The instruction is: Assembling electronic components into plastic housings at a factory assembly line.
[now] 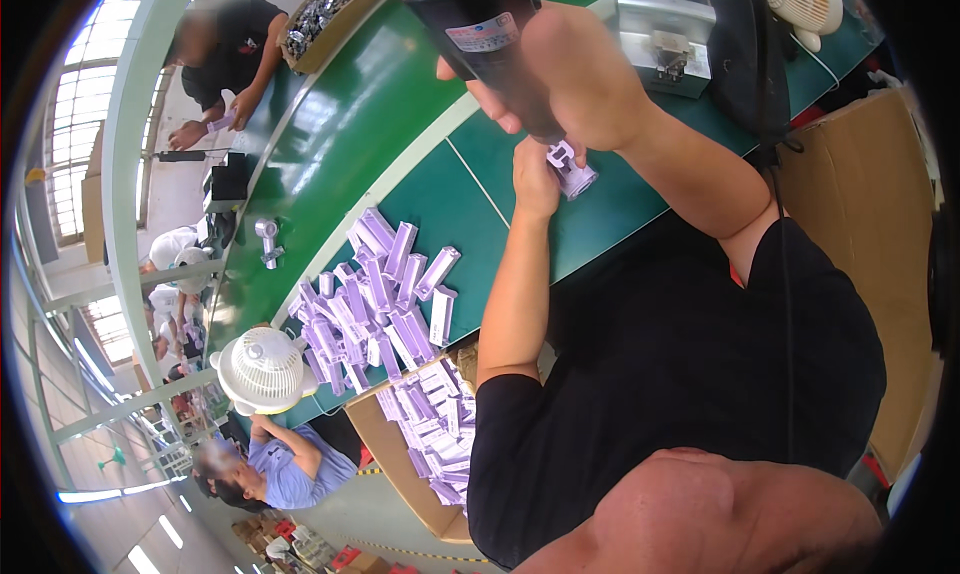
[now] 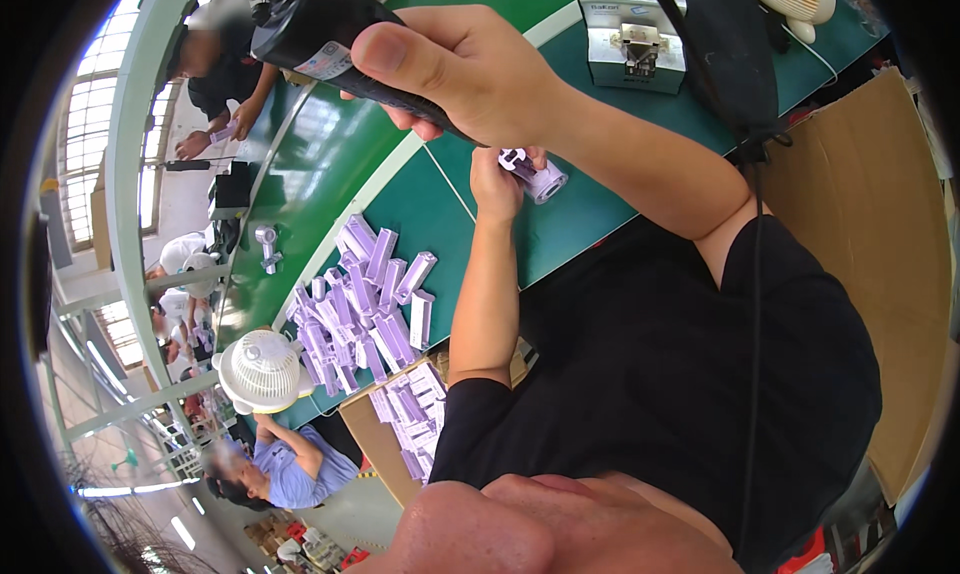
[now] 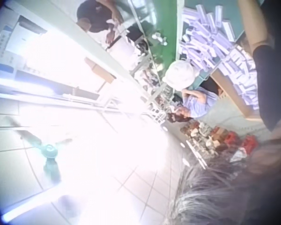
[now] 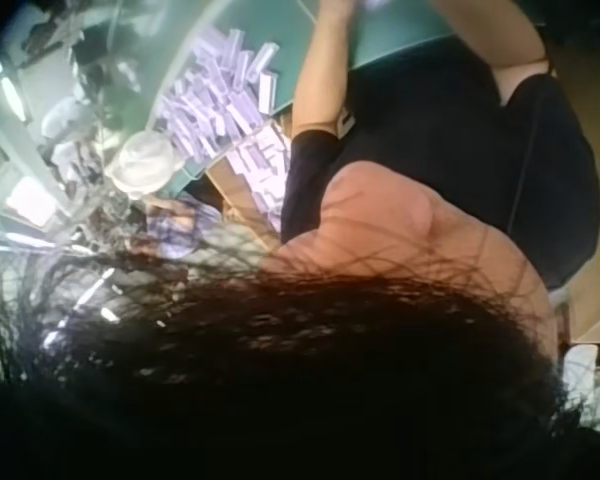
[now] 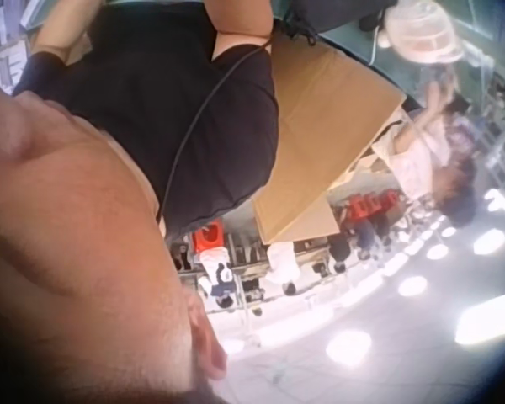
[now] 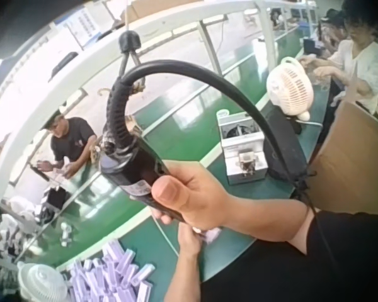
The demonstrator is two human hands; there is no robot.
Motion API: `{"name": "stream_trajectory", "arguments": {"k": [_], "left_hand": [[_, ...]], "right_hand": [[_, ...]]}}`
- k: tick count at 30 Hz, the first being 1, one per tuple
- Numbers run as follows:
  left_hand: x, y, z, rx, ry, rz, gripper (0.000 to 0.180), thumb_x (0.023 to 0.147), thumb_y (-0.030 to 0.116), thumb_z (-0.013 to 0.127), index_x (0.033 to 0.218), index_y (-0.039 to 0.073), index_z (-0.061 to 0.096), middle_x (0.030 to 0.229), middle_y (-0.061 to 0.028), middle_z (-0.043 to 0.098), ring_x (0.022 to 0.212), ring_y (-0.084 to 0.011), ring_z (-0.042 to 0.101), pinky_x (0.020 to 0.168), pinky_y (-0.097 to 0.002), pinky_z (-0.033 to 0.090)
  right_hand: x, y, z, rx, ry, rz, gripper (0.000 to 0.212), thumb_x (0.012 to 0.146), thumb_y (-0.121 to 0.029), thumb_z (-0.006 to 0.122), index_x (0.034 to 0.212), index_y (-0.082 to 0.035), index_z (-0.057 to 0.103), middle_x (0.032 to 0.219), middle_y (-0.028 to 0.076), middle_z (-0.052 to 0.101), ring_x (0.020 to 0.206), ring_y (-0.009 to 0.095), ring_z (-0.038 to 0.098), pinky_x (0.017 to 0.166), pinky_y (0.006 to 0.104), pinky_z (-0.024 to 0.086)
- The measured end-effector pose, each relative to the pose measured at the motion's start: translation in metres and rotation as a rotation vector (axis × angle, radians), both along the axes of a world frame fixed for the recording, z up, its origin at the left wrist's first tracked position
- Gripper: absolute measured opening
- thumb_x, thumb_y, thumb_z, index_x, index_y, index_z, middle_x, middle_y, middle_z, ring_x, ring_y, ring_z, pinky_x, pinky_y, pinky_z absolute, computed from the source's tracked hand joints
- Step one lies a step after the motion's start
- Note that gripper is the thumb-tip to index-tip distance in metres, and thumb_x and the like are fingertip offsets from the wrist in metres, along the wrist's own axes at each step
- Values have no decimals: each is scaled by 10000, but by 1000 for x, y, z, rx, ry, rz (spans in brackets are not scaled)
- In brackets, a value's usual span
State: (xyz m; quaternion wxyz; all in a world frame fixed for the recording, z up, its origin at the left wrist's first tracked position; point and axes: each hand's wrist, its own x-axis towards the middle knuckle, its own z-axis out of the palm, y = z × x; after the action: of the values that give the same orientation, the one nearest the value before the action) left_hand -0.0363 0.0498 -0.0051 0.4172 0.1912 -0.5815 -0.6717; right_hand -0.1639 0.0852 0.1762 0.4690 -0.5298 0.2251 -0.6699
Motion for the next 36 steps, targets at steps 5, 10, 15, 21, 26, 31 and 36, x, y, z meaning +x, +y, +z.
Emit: {"name": "stream_trajectory", "arguments": {"k": [5, 10, 15, 21, 26, 31, 36], "left_hand": [[0, 2, 2, 3, 11, 7, 429, 1044, 291, 378, 888, -30, 616, 771, -123, 636, 711, -217, 609, 678, -331, 478], [-3, 7, 7, 70, 46, 54, 369, 1029, 265, 403, 902, -23, 597, 787, -140, 632, 697, -232, 602, 644, -342, 471], [-3, 9, 15, -69, -127, 97, 409, 1034, 297, 364, 856, 6, 590, 746, -107, 660, 688, -208, 617, 636, -324, 469], [-5, 10, 17, -90, -128, 119, 445, 1042, 316, 358, 865, 3, 619, 729, -96, 657, 680, -199, 619, 630, -320, 465], [-5, 8, 7, -74, -133, 132, 495, 1070, 357, 328, 873, 13, 624, 713, -77, 647, 672, -183, 621, 626, -318, 467], [-9, -3, 12, -69, -237, 79, 585, 1111, 416, 306, 844, 20, 645, 685, -68, 653, 633, -138, 604, 619, -302, 469], [-25, -41, 32, -21, -298, 255, 608, 1122, 529, 315, 954, 37, 629, 756, -83, 673, 662, -149, 637, 606, -291, 497]], "right_hand": [[1, -4, -7, -20, -8, 26, 616, 980, -621, 632, 986, -9, 699, 722, 13, 616, 587, 70, 561, 550, 218, 452], [3, -3, -17, -74, -10, 52, 619, 981, -616, 633, 984, 1, 685, 733, 23, 612, 592, 73, 557, 560, 216, 450], [0, -7, -23, -90, -17, 86, 639, 978, -632, 624, 976, 4, 680, 731, 27, 611, 594, 75, 557, 560, 221, 451], [1, -5, -21, -96, -15, 93, 643, 978, -636, 620, 972, 4, 678, 726, 28, 611, 589, 75, 555, 552, 221, 447], [0, -5, -17, -119, -2, 98, 637, 986, -623, 617, 997, 10, 683, 718, 27, 612, 590, 80, 557, 553, 219, 455], [-32, -5, 23, -396, -111, 75, 873, 978, -772, 415, 1277, 34, 567, 918, 134, 673, 623, 110, 546, 548, 239, 476], [-130, 33, 41, -525, -131, 244, 1109, 692, -987, 532, 1291, -55, 583, 813, -11, 547, 690, 120, 497, 581, 274, 402]]}}
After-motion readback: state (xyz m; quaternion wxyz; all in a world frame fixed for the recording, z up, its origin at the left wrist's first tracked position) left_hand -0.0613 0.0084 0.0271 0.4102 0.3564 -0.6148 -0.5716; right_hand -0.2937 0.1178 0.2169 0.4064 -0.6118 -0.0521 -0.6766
